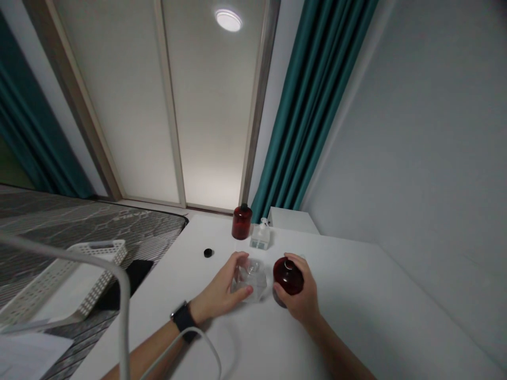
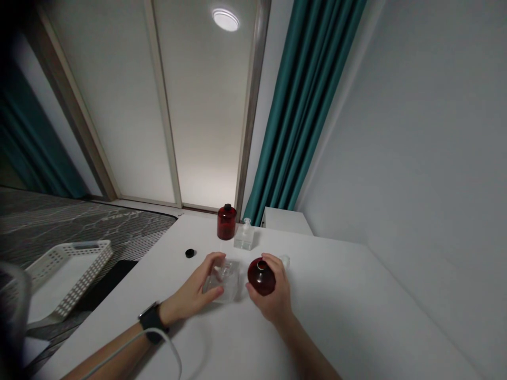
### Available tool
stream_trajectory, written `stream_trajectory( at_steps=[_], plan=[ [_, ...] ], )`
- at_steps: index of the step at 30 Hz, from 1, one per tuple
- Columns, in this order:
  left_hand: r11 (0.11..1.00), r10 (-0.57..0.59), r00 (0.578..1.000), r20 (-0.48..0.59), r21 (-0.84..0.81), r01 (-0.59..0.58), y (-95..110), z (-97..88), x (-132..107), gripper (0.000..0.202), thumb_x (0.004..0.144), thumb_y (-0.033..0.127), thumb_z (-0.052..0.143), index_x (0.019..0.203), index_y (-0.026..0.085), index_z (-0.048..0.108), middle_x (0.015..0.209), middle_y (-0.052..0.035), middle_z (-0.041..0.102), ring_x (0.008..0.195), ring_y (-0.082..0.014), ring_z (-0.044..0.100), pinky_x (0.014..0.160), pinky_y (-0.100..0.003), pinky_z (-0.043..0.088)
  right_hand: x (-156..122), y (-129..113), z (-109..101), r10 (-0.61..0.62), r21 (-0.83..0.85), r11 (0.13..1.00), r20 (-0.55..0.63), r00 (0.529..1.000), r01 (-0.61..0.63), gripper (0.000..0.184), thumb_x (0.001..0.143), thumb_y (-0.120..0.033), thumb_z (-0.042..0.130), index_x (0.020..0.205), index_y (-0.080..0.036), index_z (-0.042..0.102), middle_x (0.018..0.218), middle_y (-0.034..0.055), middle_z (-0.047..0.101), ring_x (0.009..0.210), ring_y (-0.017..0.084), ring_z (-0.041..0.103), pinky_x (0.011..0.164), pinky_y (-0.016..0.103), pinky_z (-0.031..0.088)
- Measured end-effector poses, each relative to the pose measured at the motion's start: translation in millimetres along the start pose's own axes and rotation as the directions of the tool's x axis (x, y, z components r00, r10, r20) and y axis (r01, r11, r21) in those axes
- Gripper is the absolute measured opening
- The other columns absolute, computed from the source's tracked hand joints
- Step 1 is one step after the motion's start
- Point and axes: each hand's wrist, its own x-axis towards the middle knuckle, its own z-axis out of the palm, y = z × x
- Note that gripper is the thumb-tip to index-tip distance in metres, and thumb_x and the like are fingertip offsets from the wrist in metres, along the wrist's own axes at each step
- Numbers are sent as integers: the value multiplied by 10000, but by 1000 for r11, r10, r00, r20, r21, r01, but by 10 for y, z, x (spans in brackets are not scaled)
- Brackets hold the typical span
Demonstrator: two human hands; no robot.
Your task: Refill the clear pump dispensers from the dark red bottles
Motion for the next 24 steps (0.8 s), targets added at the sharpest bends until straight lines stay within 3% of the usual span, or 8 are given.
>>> stream_trajectory(
  at_steps=[3,7,15,24],
  plan=[
    [1000,-2,1000,-15,-15,2,-56,17,-19,645,892,485,626,1369,200,298,1270,-141,506,1137,-291,533,906,-415,490,36,-70,-78,-80,-55,995,76,994,84,597,754,-230,715,1301,-258,477,1254,142,612,1149,325,624,925,519,550],
    [1000,0,1000,14,29,-1,-44,22,-38,711,851,398,677,1400,208,267,1235,-130,529,1051,-268,561,864,-398,496,51,-90,-167,-119,-118,983,188,975,143,646,745,-237,728,1339,-262,474,1198,133,635,1103,320,651,896,494,580],
    [976,202,970,134,52,-211,129,-23,12,438,939,468,527,1277,196,461,1152,-115,533,1053,-273,544,932,-427,473,30,-153,-300,-62,-223,962,385,921,158,710,705,-247,769,1366,-297,517,1228,121,634,1079,314,671,866,457,604],
    [952,182,962,201,209,-224,136,-22,-3,546,842,441,691,1304,224,496,1192,-123,530,1066,-284,562,934,-430,498,15,-190,-317,-55,-272,941,463,885,201,757,667,-325,847,1367,-342,557,1215,114,654,1044,325,687,810,454,621]
  ],
)
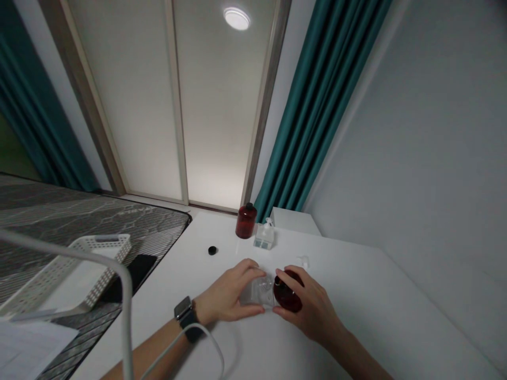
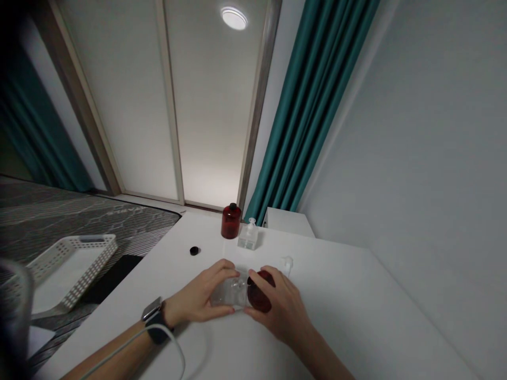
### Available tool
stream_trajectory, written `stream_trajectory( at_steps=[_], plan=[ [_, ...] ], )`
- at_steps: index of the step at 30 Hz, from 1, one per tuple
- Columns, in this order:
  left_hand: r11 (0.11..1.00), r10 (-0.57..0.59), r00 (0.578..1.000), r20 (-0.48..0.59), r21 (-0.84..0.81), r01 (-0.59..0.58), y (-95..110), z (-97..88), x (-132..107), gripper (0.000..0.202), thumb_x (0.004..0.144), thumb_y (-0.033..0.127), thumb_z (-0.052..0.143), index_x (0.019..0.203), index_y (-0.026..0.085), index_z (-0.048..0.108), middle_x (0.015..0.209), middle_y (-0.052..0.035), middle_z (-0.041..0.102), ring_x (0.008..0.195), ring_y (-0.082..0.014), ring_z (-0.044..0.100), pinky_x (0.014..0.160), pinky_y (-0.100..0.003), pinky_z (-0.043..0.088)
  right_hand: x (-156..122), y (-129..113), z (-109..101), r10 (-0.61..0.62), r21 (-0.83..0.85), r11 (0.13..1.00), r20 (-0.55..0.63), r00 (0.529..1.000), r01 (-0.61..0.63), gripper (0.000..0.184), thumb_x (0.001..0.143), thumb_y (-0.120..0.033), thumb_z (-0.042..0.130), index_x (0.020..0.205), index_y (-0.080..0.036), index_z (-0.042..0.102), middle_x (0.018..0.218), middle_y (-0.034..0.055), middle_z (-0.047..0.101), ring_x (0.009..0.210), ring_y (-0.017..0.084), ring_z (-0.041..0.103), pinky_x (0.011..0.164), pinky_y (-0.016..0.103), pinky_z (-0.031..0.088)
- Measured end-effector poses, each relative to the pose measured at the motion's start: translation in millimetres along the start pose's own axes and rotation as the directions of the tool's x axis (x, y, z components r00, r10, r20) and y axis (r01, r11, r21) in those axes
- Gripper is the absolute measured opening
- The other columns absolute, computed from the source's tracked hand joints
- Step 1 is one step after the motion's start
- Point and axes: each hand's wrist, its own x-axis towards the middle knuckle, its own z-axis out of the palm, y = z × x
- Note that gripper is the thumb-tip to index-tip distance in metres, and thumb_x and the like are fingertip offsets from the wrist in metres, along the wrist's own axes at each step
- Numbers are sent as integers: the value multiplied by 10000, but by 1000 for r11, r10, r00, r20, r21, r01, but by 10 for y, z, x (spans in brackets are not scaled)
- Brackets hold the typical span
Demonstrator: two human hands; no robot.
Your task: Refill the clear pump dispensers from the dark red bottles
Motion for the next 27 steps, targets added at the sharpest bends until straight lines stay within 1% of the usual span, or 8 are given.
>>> stream_trajectory(
  at_steps=[2,5,8,11,15,20,24,27],
  plan=[
    [998,14,1000,20,54,-15,7,-10,-3,528,853,423,680,1313,230,506,1192,-125,532,1057,-284,568,918,-421,508,-4,4,-2,1,2,1000,10,1000,-1,783,649,-333,867,1367,-343,554,1222,116,652,1045,331,686,814,464,619],
    [995,31,999,32,91,-34,22,-9,-2,520,865,434,667,1318,230,513,1196,-129,532,1067,-296,569,907,-424,516,-8,12,-5,15,30,999,7,1000,-16,832,618,-322,894,1370,-345,540,1231,117,647,1051,339,683,830,478,614],
    [996,7,999,38,93,-10,44,10,4,510,868,437,666,1309,226,520,1195,-125,531,1057,-293,575,909,-427,521,-7,23,-13,41,66,997,5,999,-41,871,583,-299,915,1362,-329,527,1234,114,644,1060,341,681,856,487,608],
    [996,-25,999,40,81,22,60,28,9,505,870,438,663,1305,224,519,1188,-119,536,1041,-285,582,911,-428,525,-1,26,-32,40,88,995,26,999,-42,892,558,-300,924,1350,-299,512,1239,120,637,1080,342,673,878,489,603],
    [995,-48,997,52,92,43,49,35,6,486,874,453,650,1282,221,526,1184,-117,540,1032,-286,585,905,-433,527,23,2,-53,25,90,995,75,997,-32,868,597,-242,880,1363,-294,476,1262,126,615,1109,332,658,873,471,608],
    [993,-60,996,66,105,53,14,28,2,504,878,473,639,1299,225,514,1192,-118,537,1041,-292,585,912,-434,526,75,-36,-66,-40,71,997,104,994,32,841,652,-121,765,1410,-294,445,1250,129,598,1106,303,653,896,440,597],
    [995,-48,996,79,88,41,-11,43,-1,517,888,474,625,1327,232,497,1200,-114,532,1049,-284,579,930,-435,520,96,-51,-107,-66,26,998,156,986,63,823,663,-109,737,1413,-299,455,1239,127,583,1094,291,651,883,426,593],
    [999,-29,997,76,40,26,-22,71,-6,530,883,440,640,1336,220,474,1206,-115,524,1064,-279,570,940,-437,514,105,-74,-172,-59,-4,998,209,976,61,795,672,-109,735,1400,-292,472,1251,128,570,1094,283,643,893,429,580]
  ],
)
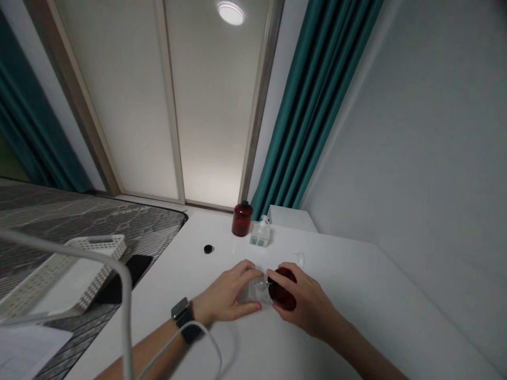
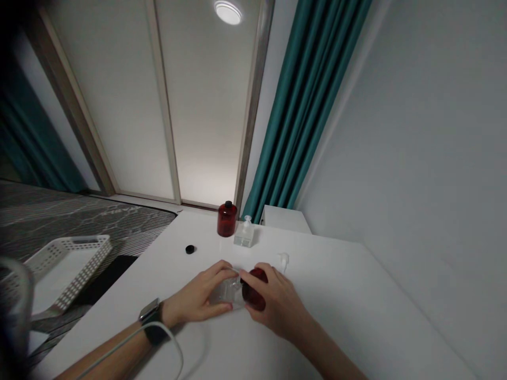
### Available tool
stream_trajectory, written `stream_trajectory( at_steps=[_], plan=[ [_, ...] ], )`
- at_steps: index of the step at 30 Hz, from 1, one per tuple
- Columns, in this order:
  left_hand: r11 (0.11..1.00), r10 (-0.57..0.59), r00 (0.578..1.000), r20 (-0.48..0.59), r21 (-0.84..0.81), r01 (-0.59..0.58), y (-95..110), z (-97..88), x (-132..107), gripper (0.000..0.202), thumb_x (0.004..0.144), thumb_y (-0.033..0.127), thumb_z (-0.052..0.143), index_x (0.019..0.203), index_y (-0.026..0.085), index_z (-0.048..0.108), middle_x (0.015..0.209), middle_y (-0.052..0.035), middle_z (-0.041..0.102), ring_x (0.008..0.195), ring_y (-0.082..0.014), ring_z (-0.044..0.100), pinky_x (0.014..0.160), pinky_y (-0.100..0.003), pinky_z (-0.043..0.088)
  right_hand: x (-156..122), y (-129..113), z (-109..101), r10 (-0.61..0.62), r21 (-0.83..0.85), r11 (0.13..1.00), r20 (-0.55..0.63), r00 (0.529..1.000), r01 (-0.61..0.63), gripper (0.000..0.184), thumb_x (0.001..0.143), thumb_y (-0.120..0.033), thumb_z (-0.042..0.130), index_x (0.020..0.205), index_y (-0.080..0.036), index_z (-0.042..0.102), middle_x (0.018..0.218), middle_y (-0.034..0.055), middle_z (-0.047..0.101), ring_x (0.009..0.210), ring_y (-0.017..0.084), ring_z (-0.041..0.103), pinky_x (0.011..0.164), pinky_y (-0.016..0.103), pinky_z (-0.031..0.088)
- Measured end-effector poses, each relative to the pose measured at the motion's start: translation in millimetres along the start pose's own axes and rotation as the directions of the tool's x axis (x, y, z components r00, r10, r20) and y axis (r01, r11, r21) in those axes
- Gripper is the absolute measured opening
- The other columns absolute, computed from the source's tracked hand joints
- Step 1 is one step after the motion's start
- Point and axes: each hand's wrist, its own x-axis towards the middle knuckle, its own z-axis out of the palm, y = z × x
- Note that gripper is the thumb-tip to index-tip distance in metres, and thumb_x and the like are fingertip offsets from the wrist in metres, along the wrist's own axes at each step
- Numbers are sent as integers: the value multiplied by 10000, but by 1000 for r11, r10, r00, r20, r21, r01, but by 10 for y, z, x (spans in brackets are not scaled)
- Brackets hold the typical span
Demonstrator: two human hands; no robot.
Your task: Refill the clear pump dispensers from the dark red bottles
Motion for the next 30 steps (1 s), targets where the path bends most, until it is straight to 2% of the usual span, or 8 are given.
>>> stream_trajectory(
  at_steps=[8,19,23,30],
  plan=[
    [990,41,997,-60,-135,-49,22,41,2,507,841,279,694,1283,212,455,1173,-97,528,1083,-256,542,968,-427,487,56,-73,-202,22,-52,999,132,991,-15,730,676,-106,739,1348,-294,527,1208,125,594,1013,279,654,844,438,576],
    [994,3,1000,-27,-107,-6,49,26,8,475,860,395,668,1257,203,493,1181,-112,542,1061,-277,560,933,-448,501,66,-97,-271,31,-91,996,219,975,-11,678,704,-123,728,1337,-272,536,1195,122,611,985,273,655,819,428,571],
    [996,-2,1000,-28,-90,0,31,42,1,494,850,395,674,1263,202,484,1180,-112,538,1057,-276,563,925,-444,505,81,-89,-274,51,-98,995,227,973,-29,705,708,-136,720,1369,-237,498,1231,136,602,1006,280,651,842,438,566],
    [997,7,1000,-24,-83,-9,6,60,-5,502,849,392,680,1266,203,476,1191,-111,536,1068,-272,562,935,-437,504,146,-125,-316,72,-119,992,301,951,-37,665,719,-153,706,1348,-252,511,1199,121,605,998,286,636,818,439,558]
  ],
)
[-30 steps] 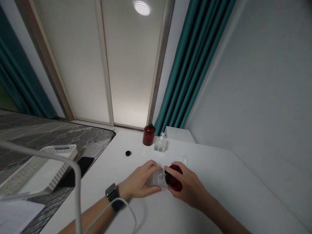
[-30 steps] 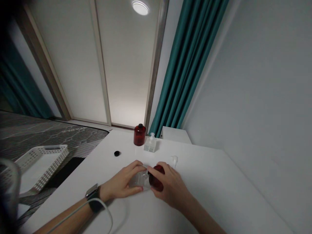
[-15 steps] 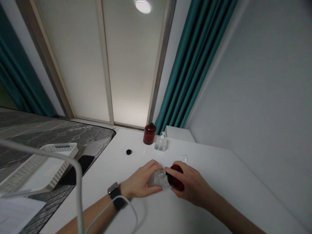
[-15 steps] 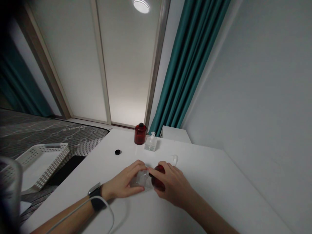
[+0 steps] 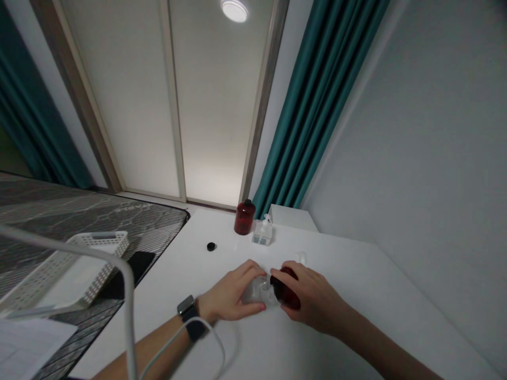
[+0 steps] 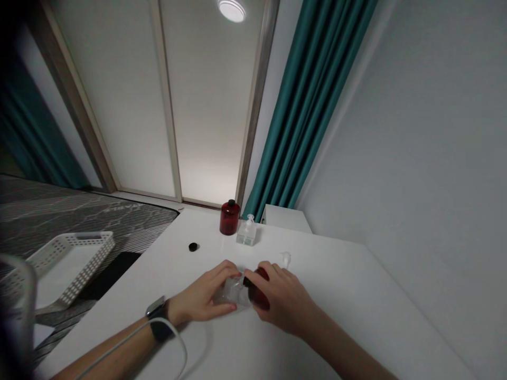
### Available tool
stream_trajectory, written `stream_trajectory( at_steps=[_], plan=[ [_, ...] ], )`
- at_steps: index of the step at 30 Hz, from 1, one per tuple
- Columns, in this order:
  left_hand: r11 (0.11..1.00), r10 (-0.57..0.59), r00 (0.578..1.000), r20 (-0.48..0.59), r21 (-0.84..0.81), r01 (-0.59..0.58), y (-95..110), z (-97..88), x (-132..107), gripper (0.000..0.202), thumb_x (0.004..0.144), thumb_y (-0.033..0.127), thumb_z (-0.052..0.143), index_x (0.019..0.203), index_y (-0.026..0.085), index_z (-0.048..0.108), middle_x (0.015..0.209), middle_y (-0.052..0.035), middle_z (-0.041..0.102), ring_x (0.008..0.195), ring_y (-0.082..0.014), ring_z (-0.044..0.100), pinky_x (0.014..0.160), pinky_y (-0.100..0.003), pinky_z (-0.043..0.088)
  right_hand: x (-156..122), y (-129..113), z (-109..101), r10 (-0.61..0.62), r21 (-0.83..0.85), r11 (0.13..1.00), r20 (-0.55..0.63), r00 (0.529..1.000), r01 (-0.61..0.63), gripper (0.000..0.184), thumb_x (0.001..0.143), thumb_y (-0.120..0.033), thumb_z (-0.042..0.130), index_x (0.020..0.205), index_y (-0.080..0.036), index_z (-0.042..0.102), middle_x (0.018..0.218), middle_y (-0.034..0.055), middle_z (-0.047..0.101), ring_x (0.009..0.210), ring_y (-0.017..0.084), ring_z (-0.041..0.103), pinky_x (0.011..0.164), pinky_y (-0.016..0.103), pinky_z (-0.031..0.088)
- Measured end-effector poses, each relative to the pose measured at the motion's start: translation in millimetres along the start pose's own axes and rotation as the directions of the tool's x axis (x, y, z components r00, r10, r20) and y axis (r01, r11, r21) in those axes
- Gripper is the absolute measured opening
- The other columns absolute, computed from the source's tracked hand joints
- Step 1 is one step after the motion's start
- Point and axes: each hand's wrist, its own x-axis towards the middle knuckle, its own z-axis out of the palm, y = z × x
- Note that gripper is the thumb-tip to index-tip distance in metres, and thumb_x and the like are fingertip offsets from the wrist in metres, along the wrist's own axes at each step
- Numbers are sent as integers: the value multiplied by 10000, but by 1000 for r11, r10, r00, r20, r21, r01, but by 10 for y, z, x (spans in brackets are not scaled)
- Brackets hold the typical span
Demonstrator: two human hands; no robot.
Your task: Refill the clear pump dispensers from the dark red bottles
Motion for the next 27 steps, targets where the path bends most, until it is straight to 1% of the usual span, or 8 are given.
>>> stream_trajectory(
  at_steps=[9,15,23,27],
  plan=[
    [1000,-9,1000,-7,-2,9,12,4,-8,502,853,378,678,1271,198,466,1199,-115,525,1073,-270,559,947,-443,503,34,-13,-88,0,-51,999,52,999,3,667,736,-167,709,1359,-271,496,1186,109,604,1000,277,624,805,403,535],
    [999,20,999,-34,-35,-22,5,22,0,494,858,370,677,1268,205,454,1190,-109,526,1071,-257,553,961,-434,496,61,-33,-134,-18,-91,996,61,998,23,623,756,-174,686,1342,-278,501,1142,98,607,970,258,615,768,367,511],
    [998,40,998,-39,-42,-42,4,41,10,498,856,364,684,1272,198,467,1176,-115,533,1063,-263,555,951,-432,500,53,-35,-154,-34,-110,993,87,996,44,627,763,-169,670,1352,-287,491,1129,93,601,954,252,608,746,354,498],
    [997,63,996,-63,-49,-66,-7,57,5,489,862,362,685,1265,188,470,1170,-117,534,1073,-264,553,957,-432,497,61,-35,-172,-30,-108,993,100,995,41,636,760,-168,670,1356,-291,483,1139,93,596,960,251,606,762,362,498]
  ],
)
